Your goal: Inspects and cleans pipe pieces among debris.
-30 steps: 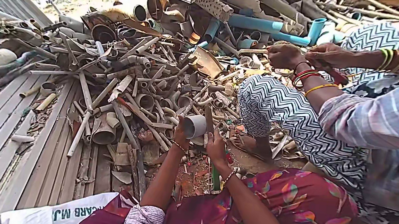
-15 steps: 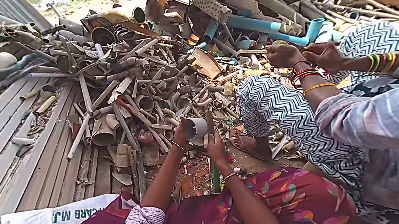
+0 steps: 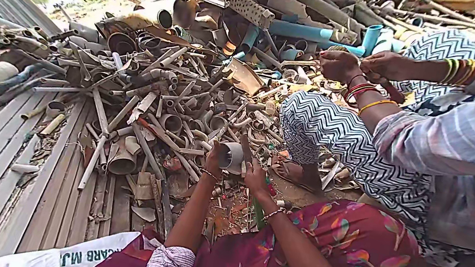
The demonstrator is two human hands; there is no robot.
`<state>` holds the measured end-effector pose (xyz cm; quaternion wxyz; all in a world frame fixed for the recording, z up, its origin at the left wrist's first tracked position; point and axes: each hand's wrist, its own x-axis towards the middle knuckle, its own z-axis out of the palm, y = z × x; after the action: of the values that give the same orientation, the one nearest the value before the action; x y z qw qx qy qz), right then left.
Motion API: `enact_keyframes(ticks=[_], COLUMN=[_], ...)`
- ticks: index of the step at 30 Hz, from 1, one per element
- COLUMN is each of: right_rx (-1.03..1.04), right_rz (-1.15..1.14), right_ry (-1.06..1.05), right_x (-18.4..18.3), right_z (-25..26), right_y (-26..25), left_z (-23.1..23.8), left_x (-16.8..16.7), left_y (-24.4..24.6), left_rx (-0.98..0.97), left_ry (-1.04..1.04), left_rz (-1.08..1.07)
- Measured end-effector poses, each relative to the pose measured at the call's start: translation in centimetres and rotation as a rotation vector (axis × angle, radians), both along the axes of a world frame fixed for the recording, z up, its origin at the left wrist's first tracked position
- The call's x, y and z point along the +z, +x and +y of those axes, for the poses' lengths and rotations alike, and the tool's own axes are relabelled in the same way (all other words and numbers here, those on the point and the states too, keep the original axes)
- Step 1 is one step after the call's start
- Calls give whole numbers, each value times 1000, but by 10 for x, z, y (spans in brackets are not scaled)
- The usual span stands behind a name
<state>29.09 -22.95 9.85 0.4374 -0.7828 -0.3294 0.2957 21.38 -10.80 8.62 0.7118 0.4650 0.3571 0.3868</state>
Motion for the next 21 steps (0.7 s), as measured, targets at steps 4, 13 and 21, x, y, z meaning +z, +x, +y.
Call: enact_keyframes(ticks=[4, 13, 21], right_rx=[25, -38, -48], right_rz=[-85, -77, -35], right_ry=[32, -39, -34], right_x=[9, 1, 2], right_z=[-1, -2, -1], right_y=[-7, -1, 1], left_z=[1, -1, -3], left_x=[4, 3, 7], left_y=[-1, -5, -4], left_rx=[-25, -99, -87], left_ry=[21, 60, 55], left_rz=[31, 39, 80])
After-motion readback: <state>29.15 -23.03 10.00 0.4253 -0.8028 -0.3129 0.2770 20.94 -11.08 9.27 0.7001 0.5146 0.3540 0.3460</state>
